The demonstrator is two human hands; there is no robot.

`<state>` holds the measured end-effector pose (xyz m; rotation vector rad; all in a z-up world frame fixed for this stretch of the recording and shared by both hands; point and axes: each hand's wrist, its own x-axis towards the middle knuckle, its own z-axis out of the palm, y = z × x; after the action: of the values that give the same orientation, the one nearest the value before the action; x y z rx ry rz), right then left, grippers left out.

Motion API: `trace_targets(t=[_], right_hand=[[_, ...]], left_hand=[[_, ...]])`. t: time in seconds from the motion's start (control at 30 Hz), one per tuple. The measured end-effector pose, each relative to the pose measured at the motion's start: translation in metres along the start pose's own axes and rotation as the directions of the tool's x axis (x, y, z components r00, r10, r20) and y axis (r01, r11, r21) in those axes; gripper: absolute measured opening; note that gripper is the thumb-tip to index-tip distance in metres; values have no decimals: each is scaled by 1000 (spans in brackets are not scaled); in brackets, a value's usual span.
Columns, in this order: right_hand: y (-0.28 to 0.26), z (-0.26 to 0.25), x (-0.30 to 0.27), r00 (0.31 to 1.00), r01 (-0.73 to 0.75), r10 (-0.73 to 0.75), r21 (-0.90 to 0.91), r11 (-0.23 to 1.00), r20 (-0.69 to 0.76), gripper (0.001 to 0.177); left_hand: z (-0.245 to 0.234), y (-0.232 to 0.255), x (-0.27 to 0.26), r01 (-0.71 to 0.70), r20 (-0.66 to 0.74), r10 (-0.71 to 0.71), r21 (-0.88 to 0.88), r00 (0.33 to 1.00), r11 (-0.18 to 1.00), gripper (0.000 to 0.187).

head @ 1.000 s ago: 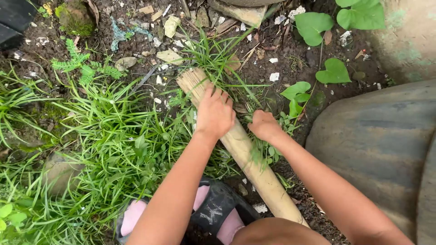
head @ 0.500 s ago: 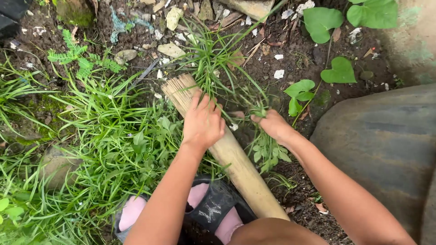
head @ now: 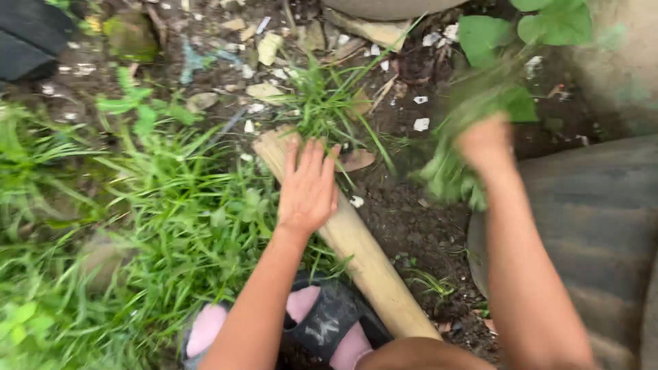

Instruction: Remove weeds from the soil around large plant pots and outdoor structures.

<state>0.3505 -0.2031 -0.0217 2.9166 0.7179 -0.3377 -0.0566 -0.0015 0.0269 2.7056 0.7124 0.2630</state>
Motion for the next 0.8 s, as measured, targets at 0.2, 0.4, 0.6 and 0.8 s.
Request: trace_targets(t=[0.2,0.4,0.6,0.8], right_hand=[[-117,-102,-126,911,-2,113,-270,963,397,73],[-170,-88,-157,700,709,-602,-273,650,384,51],[-243,-56,-121,343,935,-911,-183,305,231,57],[-305,-67,-101,132,911,-857,-402,-94,498,31]], left_hand=[[21,4,-2,167,-77,-181,-160,980,973,65],[-19,-19,34,359,-245,-356,-36,902,933,95],[-17,-30,35,529,3,-541,-212,841,822,120],[-27,-31,33,551,0,-562,-202,827,810,136]])
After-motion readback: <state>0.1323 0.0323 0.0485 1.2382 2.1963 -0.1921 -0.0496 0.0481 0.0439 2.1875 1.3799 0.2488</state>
